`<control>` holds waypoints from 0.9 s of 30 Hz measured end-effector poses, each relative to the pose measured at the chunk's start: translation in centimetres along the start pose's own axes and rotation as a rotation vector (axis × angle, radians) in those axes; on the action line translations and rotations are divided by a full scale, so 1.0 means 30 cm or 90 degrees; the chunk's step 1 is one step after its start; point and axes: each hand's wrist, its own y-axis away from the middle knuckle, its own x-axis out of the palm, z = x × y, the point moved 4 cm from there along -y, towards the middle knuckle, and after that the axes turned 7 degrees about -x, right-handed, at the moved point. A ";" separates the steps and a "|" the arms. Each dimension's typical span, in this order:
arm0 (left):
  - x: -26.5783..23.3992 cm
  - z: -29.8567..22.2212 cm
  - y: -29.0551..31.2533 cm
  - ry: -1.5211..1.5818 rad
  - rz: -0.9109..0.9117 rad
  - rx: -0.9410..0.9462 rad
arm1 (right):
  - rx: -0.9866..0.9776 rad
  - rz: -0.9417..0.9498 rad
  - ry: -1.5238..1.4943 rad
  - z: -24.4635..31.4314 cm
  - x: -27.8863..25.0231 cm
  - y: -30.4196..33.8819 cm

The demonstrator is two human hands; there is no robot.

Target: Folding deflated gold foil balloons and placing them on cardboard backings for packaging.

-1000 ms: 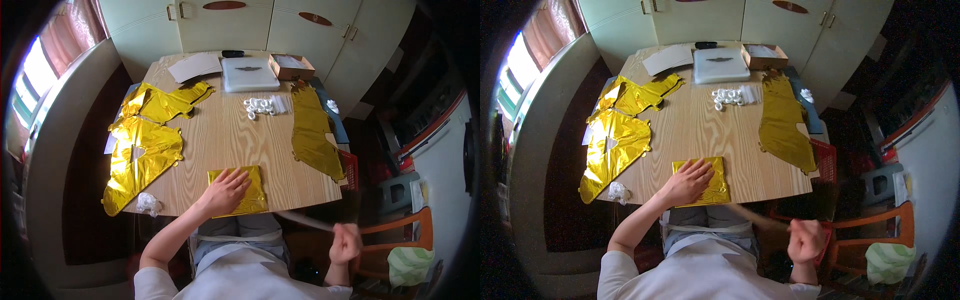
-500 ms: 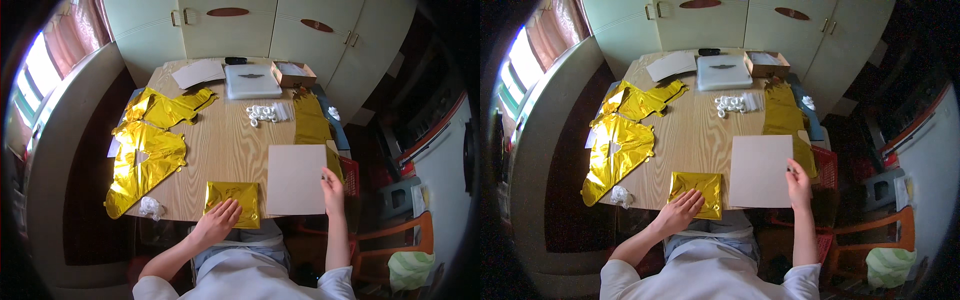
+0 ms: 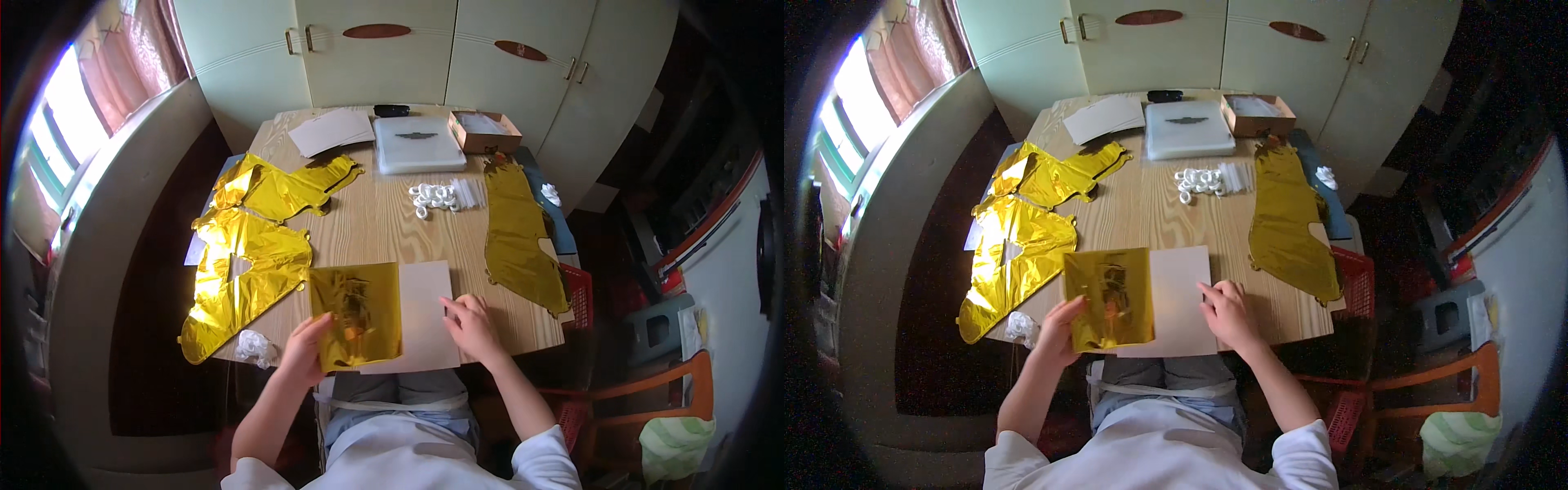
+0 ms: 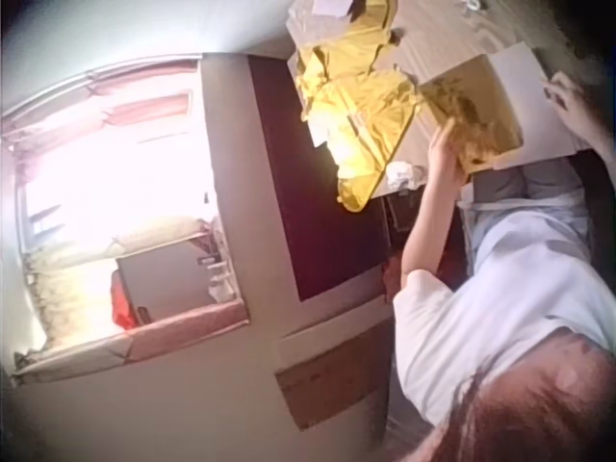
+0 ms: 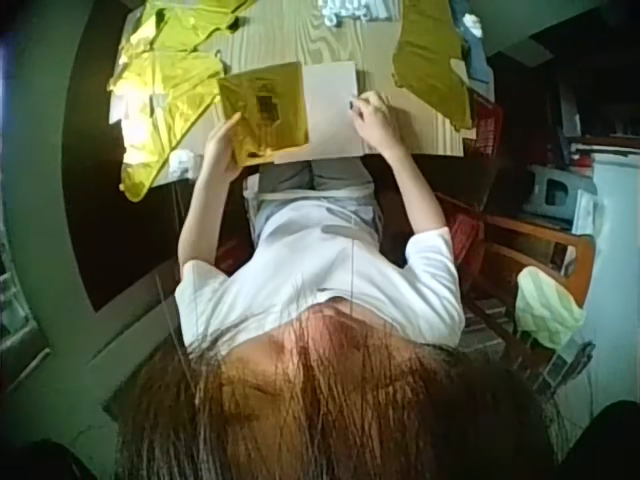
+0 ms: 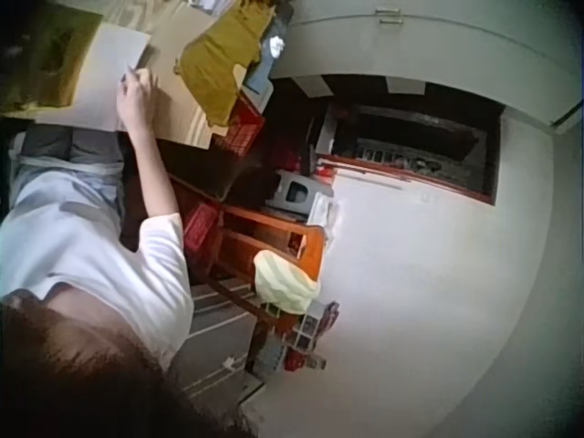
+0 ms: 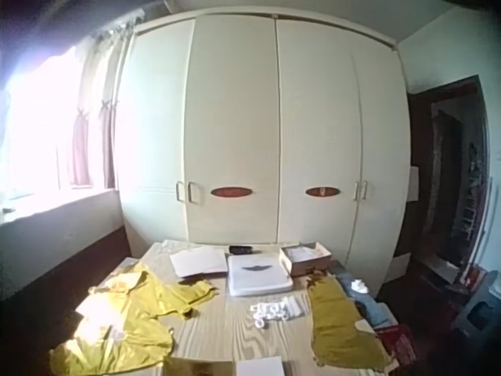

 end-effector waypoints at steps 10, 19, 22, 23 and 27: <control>0.046 0.163 -0.170 0.019 -0.012 -0.154 | -0.184 0.019 -0.056 -0.007 0.041 -0.053; 0.078 0.171 -0.198 -0.042 -0.034 -0.128 | -0.253 0.209 0.174 -0.007 0.100 -0.120; 0.087 0.151 -0.193 -0.132 -0.035 -0.050 | -0.258 0.220 0.205 -0.006 0.103 -0.116; 0.082 0.143 -0.196 -0.186 -0.020 0.023 | -0.258 0.222 0.203 -0.005 0.107 -0.117; 0.008 0.091 -0.193 -0.737 -0.145 0.552 | -0.258 0.231 0.210 -0.005 0.111 -0.117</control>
